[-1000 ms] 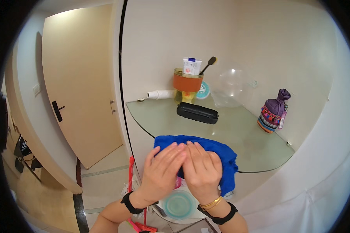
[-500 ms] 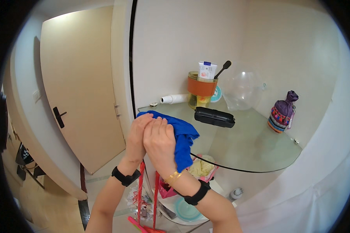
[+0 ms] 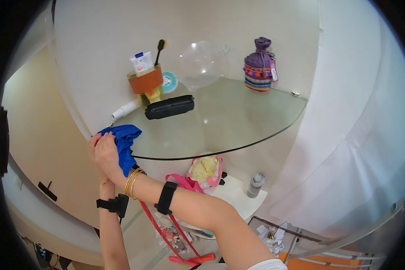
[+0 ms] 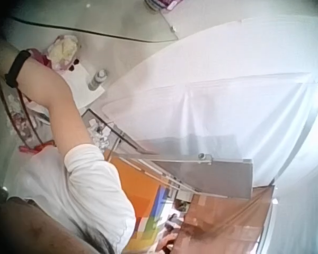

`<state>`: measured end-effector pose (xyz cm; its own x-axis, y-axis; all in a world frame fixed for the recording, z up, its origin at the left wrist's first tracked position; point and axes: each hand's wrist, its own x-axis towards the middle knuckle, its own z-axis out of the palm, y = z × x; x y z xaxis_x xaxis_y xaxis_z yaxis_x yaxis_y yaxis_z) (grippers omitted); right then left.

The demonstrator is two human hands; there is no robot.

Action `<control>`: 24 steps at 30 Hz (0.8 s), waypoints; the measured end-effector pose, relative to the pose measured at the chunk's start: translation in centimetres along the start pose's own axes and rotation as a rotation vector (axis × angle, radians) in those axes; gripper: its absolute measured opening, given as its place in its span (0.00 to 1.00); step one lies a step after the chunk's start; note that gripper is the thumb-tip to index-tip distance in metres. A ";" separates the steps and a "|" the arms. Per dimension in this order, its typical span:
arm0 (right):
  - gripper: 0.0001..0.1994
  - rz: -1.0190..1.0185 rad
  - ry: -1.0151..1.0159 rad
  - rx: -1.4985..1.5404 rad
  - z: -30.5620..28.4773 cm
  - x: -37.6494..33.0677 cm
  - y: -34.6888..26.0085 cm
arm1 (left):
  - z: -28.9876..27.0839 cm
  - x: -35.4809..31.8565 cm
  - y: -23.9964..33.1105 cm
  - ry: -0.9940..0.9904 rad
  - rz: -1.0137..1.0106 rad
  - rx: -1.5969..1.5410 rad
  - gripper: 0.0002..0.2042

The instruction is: Cleaning a bathroom sink basin, countertop, wall tiles, and objects on a shelf using a blue cleaning cloth.

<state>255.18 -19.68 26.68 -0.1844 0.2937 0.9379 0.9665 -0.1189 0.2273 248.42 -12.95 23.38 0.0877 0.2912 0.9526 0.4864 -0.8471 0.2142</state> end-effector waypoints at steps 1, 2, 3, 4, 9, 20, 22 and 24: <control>0.15 -0.007 -0.040 0.050 -0.5 -0.2 0.3 | -0.2 -0.2 -0.5 -0.002 0.030 0.079 0.12; 0.15 -0.013 -0.082 0.091 -0.8 -0.5 1.1 | -0.2 0.2 1.2 -0.011 0.037 0.064 0.12; 0.15 -0.005 -0.084 0.079 -1.3 -0.9 2.0 | -0.4 0.7 4.0 0.001 0.052 0.048 0.11; 0.14 0.023 -0.006 0.130 -2.4 -1.3 2.6 | -1.1 1.0 6.1 0.016 0.064 0.049 0.11; 0.13 -0.013 0.058 0.203 -8.0 -3.0 7.8 | -1.1 0.7 10.7 0.009 0.183 0.033 0.11; 0.14 -0.157 -0.134 0.218 -15.5 -6.2 18.8 | 0.7 -0.3 20.2 -0.188 0.368 -0.016 0.16; 0.16 -0.165 -0.166 0.193 -16.4 -6.6 20.5 | 1.1 -0.1 21.8 -0.193 0.378 0.004 0.16; 0.18 -0.080 -0.201 0.187 -17.5 -6.6 21.3 | 1.3 0.1 22.7 -0.196 0.394 0.016 0.16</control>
<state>273.85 -40.74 29.91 -0.2407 0.4793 0.8440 0.9698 0.0842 0.2288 260.60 -31.58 28.01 0.4319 0.0279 0.9015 0.3963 -0.9037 -0.1619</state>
